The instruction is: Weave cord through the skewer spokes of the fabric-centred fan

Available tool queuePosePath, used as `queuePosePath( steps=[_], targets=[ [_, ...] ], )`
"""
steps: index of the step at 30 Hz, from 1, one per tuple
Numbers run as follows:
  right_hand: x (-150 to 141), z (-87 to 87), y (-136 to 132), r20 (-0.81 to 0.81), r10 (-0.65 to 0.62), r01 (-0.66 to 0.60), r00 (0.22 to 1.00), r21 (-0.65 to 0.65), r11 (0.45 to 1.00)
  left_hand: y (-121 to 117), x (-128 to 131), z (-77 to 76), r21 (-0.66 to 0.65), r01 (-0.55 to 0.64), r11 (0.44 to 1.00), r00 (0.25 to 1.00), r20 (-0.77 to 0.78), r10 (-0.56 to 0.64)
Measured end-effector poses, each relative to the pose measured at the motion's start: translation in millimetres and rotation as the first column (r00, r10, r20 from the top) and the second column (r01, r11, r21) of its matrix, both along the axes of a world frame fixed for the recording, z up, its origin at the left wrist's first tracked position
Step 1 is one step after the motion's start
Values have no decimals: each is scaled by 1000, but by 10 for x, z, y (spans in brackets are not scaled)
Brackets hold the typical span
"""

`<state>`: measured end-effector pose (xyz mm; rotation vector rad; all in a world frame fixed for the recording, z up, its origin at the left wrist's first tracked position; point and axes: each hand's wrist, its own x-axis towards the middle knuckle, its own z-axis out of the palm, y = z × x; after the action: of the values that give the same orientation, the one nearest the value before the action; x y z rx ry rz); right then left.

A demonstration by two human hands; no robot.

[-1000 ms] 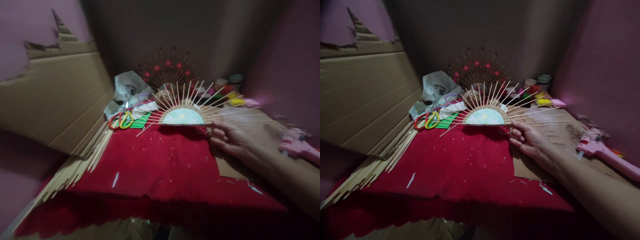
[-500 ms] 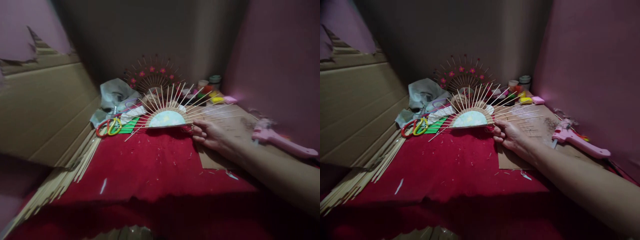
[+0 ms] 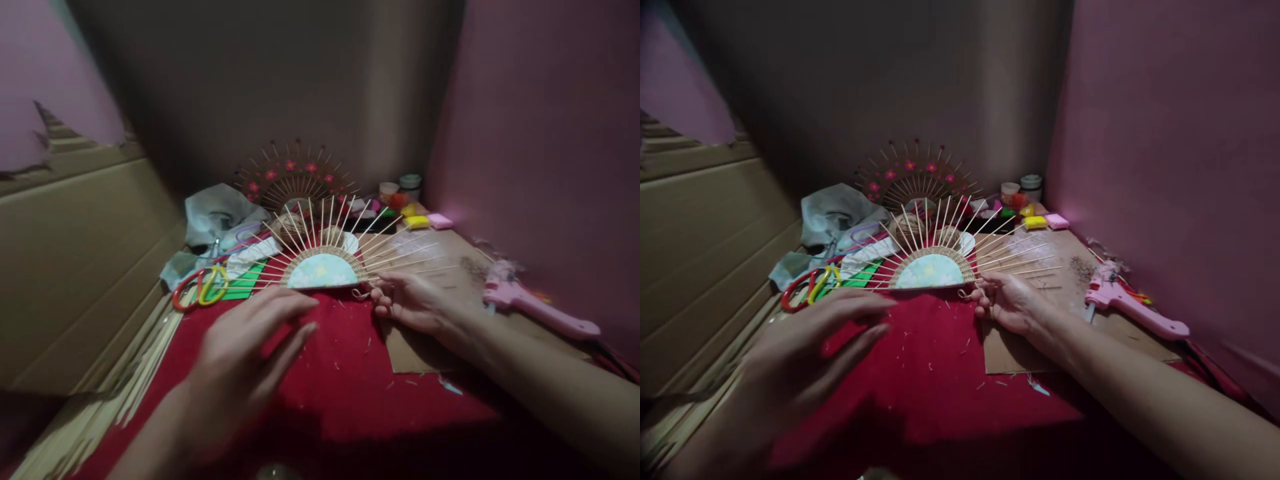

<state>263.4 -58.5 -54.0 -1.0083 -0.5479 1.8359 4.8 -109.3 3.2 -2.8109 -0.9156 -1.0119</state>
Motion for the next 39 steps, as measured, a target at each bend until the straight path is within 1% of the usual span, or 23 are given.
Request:
queuePosePath(
  steps=[2,4,5,7,10,13,16,18,22,25,26,27,28,30,31,32,33,34,35,36,37,38,39],
  targets=[
    [50,26,-14,14,36,-36,999,-30,999,406,257,-37,-29,66,997,993,-96,-69],
    [98,44,-23,24,79,-78,997,-46,996,725,486,-166,-25,82,996,976,-200,-85],
    [119,47,-24,28,94,-93,995,-44,995,838,583,-237,17,74,997,974,-215,-69],
    [153,42,-21,35,110,-109,993,-28,994,974,740,-347,113,71,991,962,-270,-38],
    [172,19,-15,48,125,-127,991,46,991,1026,899,-401,213,97,972,950,-310,-27],
    [160,2,-18,76,128,-136,989,114,984,1024,988,-418,242,103,965,946,-324,-20],
    [149,0,-33,79,112,-120,991,104,987,1039,1014,-486,249,130,960,938,-343,-39],
    [153,12,-51,89,105,-113,990,98,989,1057,1003,-544,278,158,947,937,-346,-55],
    [165,108,-121,226,113,-157,967,185,970,1088,960,-604,336,209,918,933,-350,-84],
    [176,236,-225,395,109,-197,912,190,962,1109,934,-601,331,222,917,925,-369,-91],
    [184,276,-268,474,107,-224,874,198,954,1117,928,-599,323,228,918,921,-378,-95],
    [195,309,-316,570,89,-261,817,226,939,1126,924,-600,313,233,920,917,-386,-101],
    [209,331,-366,676,50,-309,735,268,912,1134,922,-602,302,235,924,916,-388,-106],
    [243,341,-471,850,-104,-426,516,359,830,1148,926,-613,272,232,934,920,-374,-120],
    [263,329,-524,894,-190,-483,406,386,786,1153,931,-621,250,228,941,925,-358,-129],
    [285,309,-579,912,-265,-534,314,400,745,1155,939,-629,220,219,951,931,-340,-136],
    [313,284,-633,913,-326,-570,247,409,713,1156,948,-636,185,208,961,937,-319,-141],
    [350,259,-687,906,-374,-589,197,414,694,1156,958,-642,149,195,969,944,-295,-145],
    [398,236,-738,891,-427,-586,156,432,685,1155,969,-646,117,186,976,951,-270,-149],
    [462,215,-787,867,-486,-561,112,459,689,1156,978,-650,91,180,980,957,-247,-153],
    [544,197,-833,841,-539,-524,50,482,703,1157,985,-652,74,179,981,961,-228,-158],
    [643,180,-874,793,-609,-480,-20,527,701,1160,990,-653,65,183,981,963,-212,-166],
    [756,162,-911,763,-637,-441,-109,538,719,1164,993,-654,58,187,981,964,-202,-172]
  ],
)
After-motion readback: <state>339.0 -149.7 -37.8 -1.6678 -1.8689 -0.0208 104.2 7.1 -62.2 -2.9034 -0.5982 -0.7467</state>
